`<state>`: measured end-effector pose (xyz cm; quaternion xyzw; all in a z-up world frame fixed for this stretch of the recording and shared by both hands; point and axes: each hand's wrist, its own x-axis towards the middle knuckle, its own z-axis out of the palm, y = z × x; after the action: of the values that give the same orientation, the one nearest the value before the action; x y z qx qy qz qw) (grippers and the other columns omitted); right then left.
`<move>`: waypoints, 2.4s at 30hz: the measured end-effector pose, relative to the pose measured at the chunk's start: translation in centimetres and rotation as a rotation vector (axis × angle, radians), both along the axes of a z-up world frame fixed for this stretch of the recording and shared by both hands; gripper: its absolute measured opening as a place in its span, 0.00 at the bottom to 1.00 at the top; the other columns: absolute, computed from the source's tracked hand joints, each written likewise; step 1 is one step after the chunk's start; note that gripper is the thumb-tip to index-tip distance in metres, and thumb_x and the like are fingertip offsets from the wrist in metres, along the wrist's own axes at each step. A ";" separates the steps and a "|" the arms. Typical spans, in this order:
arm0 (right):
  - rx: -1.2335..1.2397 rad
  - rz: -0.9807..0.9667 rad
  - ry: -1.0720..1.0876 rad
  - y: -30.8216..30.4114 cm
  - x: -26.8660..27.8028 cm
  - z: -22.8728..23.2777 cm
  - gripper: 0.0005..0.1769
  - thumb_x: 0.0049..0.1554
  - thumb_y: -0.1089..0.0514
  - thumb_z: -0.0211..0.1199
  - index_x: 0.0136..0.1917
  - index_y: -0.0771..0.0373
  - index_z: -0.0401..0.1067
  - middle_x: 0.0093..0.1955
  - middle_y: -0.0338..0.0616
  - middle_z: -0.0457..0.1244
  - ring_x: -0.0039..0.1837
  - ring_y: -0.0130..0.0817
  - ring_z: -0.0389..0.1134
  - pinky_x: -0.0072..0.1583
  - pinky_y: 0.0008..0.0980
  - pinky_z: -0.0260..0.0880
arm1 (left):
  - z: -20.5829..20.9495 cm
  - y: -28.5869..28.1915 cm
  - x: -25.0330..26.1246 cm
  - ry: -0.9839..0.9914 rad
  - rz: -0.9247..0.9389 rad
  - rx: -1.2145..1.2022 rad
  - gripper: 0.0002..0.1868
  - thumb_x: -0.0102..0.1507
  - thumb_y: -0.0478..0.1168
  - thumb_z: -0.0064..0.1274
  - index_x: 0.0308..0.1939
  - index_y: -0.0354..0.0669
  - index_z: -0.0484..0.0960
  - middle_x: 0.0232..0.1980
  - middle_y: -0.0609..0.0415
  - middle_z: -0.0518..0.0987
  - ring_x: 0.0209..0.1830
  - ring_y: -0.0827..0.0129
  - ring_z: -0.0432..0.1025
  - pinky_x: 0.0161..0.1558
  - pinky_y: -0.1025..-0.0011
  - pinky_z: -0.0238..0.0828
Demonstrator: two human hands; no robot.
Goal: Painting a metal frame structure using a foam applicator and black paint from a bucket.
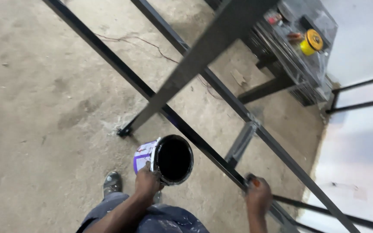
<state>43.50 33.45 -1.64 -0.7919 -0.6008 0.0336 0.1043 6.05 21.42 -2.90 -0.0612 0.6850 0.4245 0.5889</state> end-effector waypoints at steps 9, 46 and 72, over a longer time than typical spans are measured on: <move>-0.049 -0.297 0.146 -1.3 -1.1 2.6 0.10 0.62 0.58 0.65 0.55 0.63 0.79 0.45 0.47 0.71 0.46 0.39 0.72 0.48 0.36 0.71 | -1.6 -0.5 1.9 -0.271 0.211 0.017 0.20 0.67 0.19 0.42 0.57 0.38 0.79 0.45 0.35 0.80 0.42 0.45 0.77 0.38 0.57 0.80; -0.954 0.196 0.196 13.0 -25.8 8.7 0.09 0.62 0.71 0.61 0.56 0.67 0.77 0.40 0.52 0.69 0.36 0.34 0.66 0.37 0.27 0.66 | -1.8 -2.0 -4.9 -0.203 0.078 0.080 0.30 0.60 0.28 0.42 0.66 0.47 0.79 0.41 0.43 0.75 0.35 0.58 0.71 0.34 0.63 0.74; -0.073 -0.475 0.215 -3.3 10.8 -1.3 0.25 0.51 0.59 0.69 0.62 0.62 0.77 0.52 0.50 0.72 0.52 0.47 0.72 0.51 0.45 0.68 | -2.9 -1.1 1.1 -0.234 -0.121 0.122 0.11 0.60 0.21 0.37 0.35 0.41 0.67 0.29 0.49 0.60 0.23 0.64 0.57 0.20 0.69 0.52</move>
<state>54.27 30.14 -2.98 -0.9059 -0.3817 0.1138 0.1438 7.18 20.27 -5.79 -0.0329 0.5868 0.4190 0.6921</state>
